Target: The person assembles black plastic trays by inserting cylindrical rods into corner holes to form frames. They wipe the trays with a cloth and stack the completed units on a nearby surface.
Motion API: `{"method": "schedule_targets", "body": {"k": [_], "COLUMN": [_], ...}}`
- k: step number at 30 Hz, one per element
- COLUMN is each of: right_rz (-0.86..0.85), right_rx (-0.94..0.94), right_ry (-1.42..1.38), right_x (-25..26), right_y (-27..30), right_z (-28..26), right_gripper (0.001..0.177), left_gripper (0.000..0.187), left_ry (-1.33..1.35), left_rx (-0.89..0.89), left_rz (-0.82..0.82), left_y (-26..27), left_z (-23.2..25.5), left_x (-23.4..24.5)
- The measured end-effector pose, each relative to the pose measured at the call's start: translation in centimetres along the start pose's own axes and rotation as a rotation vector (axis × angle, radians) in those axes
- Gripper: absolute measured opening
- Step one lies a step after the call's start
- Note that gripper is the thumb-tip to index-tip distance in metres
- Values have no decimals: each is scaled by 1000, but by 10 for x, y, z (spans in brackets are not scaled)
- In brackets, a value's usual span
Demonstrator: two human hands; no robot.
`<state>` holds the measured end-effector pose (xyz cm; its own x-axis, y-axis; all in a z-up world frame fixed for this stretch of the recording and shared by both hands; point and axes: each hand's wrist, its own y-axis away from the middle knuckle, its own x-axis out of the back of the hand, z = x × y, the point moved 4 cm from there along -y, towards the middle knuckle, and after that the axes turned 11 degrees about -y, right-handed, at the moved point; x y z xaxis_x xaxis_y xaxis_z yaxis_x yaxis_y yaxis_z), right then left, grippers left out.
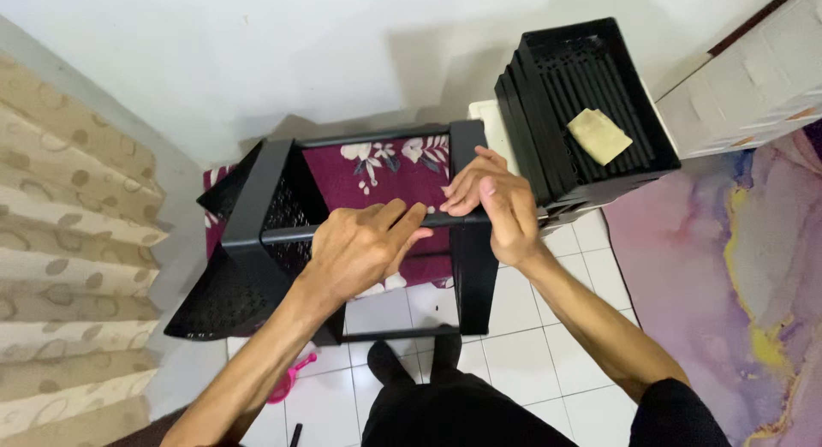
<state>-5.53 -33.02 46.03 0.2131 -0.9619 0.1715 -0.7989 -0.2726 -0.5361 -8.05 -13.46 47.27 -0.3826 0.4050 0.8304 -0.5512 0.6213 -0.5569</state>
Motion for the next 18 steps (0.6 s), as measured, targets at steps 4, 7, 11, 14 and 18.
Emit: {"method": "schedule_targets", "body": {"k": [4, 7, 11, 14, 18], "right_rz": [-21, 77, 460, 433, 384], "right_rx": [-3, -50, -477, -836, -969], "right_ry": [9, 38, -247, -514, -629], "right_x": [1, 9, 29, 31, 27], "right_y": [9, 10, 17, 23, 33], "right_z": [5, 21, 65, 95, 107], "right_gripper": [57, 45, 28, 35, 37], "left_gripper": [32, 32, 30, 32, 31], "left_ry": [25, 9, -35, -6, 29], "left_rx": [16, 35, 87, 67, -28], "left_rz": [-26, -6, 6, 32, -22], "left_y": [2, 1, 13, 20, 26], "left_z": [-2, -8, -8, -7, 8], "left_x": [-3, -9, -21, -28, -33]}}
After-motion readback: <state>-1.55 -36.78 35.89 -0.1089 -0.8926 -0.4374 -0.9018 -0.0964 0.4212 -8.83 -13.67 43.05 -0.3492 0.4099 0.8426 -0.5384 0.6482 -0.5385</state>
